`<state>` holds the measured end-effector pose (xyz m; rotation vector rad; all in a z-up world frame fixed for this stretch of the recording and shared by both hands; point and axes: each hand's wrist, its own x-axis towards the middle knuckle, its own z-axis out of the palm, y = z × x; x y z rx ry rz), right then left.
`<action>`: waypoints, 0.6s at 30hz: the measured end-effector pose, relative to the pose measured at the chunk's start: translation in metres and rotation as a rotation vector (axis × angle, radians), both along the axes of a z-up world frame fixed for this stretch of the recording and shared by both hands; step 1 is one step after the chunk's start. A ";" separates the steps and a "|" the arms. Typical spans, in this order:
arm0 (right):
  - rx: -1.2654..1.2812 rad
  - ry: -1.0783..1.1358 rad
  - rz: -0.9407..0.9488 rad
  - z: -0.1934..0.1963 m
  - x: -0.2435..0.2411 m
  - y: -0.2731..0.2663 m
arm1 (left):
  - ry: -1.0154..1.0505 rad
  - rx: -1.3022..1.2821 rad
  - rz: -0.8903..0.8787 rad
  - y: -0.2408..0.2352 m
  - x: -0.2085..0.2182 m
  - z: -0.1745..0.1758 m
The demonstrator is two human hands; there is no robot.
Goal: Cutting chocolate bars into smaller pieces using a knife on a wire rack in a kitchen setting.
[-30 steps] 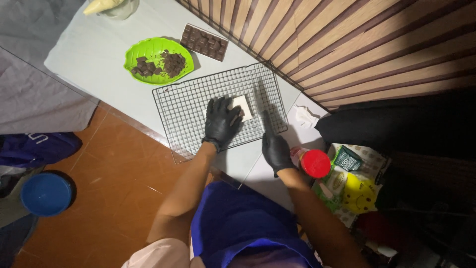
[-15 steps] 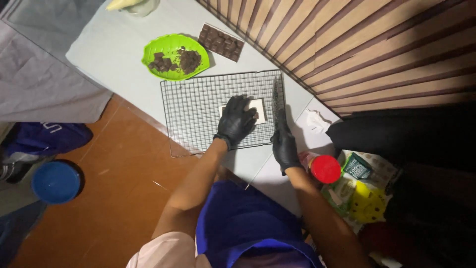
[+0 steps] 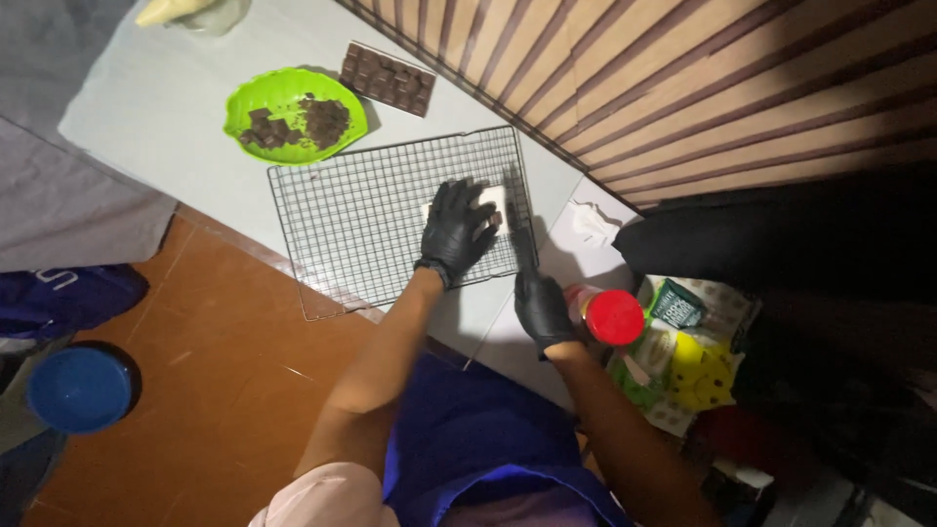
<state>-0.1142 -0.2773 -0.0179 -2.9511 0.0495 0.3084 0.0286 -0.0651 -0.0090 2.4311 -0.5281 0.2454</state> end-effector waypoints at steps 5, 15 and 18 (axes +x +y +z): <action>0.046 0.015 -0.018 0.016 0.008 0.011 | 0.001 0.039 0.010 -0.001 -0.001 -0.001; 0.226 0.090 -0.053 0.060 0.012 0.026 | -0.021 0.043 0.028 -0.003 0.000 -0.009; 0.211 0.125 -0.047 0.051 0.009 0.026 | -0.012 0.045 0.034 -0.004 0.000 -0.010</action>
